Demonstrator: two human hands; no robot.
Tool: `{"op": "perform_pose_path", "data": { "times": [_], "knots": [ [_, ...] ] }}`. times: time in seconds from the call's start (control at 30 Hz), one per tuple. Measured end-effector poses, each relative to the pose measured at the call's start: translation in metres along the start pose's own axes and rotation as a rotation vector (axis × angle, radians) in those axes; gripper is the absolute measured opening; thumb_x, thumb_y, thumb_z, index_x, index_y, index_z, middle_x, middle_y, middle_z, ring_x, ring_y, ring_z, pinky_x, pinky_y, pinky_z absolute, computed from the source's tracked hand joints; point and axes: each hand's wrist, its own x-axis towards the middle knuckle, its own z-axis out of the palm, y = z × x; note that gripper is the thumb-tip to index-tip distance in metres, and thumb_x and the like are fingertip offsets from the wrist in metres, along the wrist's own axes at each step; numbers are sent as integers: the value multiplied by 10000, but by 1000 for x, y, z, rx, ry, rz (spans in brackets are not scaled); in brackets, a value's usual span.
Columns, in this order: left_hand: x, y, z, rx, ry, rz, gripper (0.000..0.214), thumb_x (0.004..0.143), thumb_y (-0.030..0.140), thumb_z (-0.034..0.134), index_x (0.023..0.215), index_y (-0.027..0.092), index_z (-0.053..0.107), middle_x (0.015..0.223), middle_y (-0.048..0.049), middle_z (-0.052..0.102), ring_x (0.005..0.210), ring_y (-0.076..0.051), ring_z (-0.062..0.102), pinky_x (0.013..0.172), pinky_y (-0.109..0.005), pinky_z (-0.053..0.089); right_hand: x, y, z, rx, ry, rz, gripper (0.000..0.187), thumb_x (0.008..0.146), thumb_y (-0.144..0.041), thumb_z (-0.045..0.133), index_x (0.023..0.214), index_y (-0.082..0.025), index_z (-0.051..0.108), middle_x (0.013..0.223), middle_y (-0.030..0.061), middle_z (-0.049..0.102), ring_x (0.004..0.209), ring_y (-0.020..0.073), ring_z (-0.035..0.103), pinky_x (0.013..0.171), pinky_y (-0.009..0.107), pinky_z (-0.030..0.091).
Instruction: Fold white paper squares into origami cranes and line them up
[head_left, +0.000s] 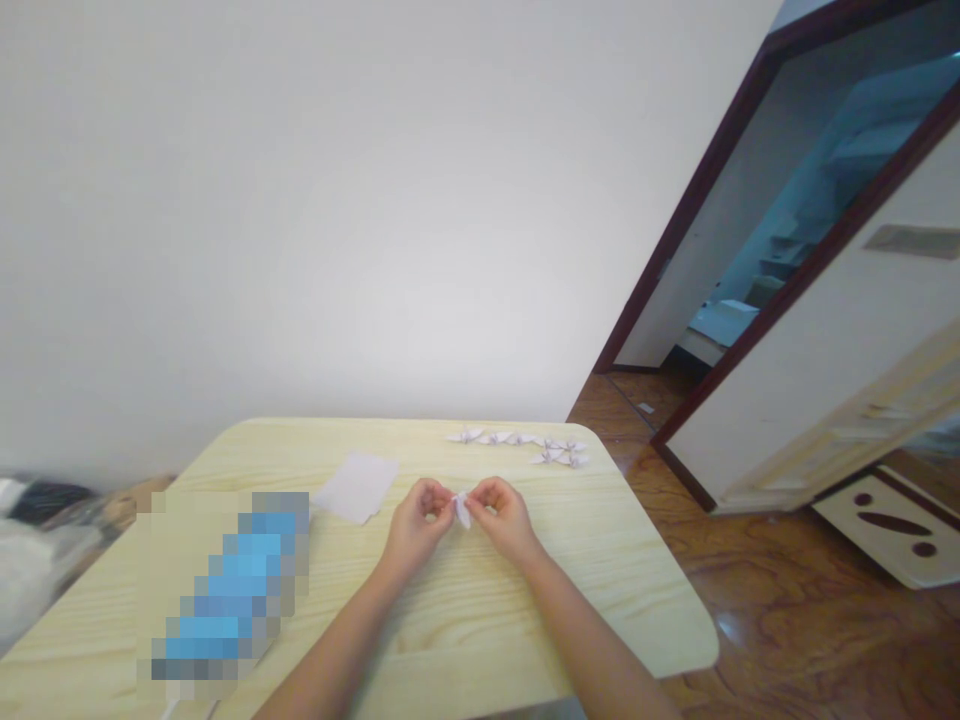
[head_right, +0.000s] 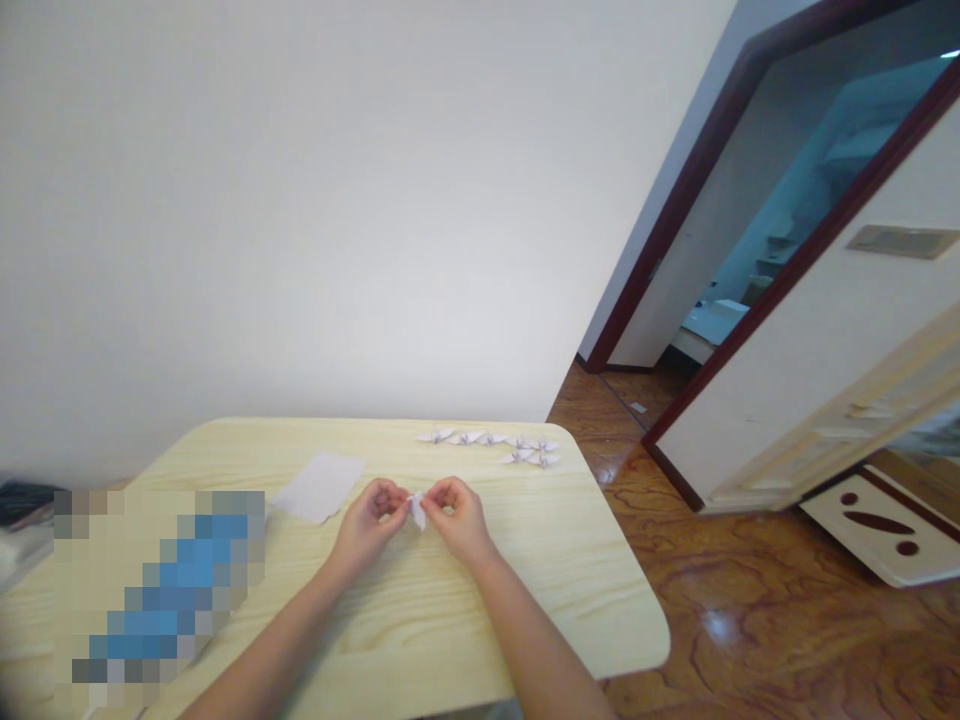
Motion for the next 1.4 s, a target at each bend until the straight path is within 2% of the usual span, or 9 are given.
{"op": "perform_pose_path", "data": {
  "times": [0.2, 0.37, 0.6, 0.8, 0.93, 1.03, 1.1, 1.2, 1.4],
  "knots": [
    [3, -7, -4, 107, -54, -1, 274, 679, 202, 547, 946, 157, 584, 736, -16, 599, 648, -128, 564, 624, -254, 448, 1, 8, 3, 140, -73, 96, 186, 675, -233, 627, 759, -193, 466, 660, -29, 553, 622, 112, 557, 578, 221, 429],
    [5, -7, -8, 170, 3, 15, 300, 686, 225, 521, 965, 169, 615, 747, -24, 596, 658, -137, 541, 627, -259, 425, 0, 7, 5, 218, -196, 141, 242, 676, -220, 623, 811, -212, 422, 683, -39, 576, 638, 108, 576, 585, 218, 428],
    [2, -4, -3, 174, -84, -56, 146, 670, 299, 574, 711, 161, 557, 625, 12, 559, 587, -129, 523, 569, -233, 411, 9, 16, -3, 263, -4, 131, 330, 639, -200, 634, 866, -224, 397, 675, -55, 550, 620, 110, 587, 593, 231, 456],
    [1, -8, -3, 105, -120, -106, 282, 665, 363, 597, 856, 155, 594, 687, -17, 625, 628, -152, 574, 593, -246, 436, 8, 11, -8, 86, -76, 19, 276, 703, -200, 591, 931, -211, 436, 740, -6, 598, 709, 137, 602, 656, 261, 464],
    [4, -9, -6, 101, -104, -157, 258, 654, 374, 597, 759, 143, 645, 711, -51, 666, 656, -176, 595, 624, -262, 440, 5, 5, -6, -36, 3, -14, 298, 695, -224, 603, 958, -197, 465, 839, 27, 600, 702, 136, 594, 672, 277, 465],
    [6, -8, -8, 69, -25, -196, 255, 653, 374, 591, 742, 138, 630, 672, -38, 651, 633, -165, 588, 618, -258, 440, 4, 1, -4, -187, 108, -68, 222, 658, -249, 643, 827, -182, 515, 755, 8, 571, 653, 128, 552, 633, 257, 450],
    [7, -8, -8, 35, -18, -212, 256, 657, 376, 588, 745, 137, 616, 625, -18, 624, 589, -149, 571, 587, -247, 437, 2, -2, -2, -248, 81, -85, 159, 660, -269, 644, 727, -179, 531, 660, -11, 546, 613, 123, 524, 592, 240, 435],
    [7, -7, -6, -55, -37, -243, 260, 635, 373, 613, 750, 140, 598, 654, -17, 622, 594, -142, 574, 586, -245, 450, 0, -4, 0, -259, 8, -78, 134, 671, -274, 636, 713, -175, 556, 623, -14, 552, 595, 121, 523, 579, 234, 431],
    [5, -4, -2, -139, -72, -296, 284, 589, 348, 660, 770, 135, 606, 702, -45, 660, 641, -158, 597, 605, -256, 459, 1, -2, 1, -225, 15, -74, 133, 673, -254, 633, 757, -171, 571, 660, -1, 582, 612, 125, 542, 594, 241, 446]
  ]
}}
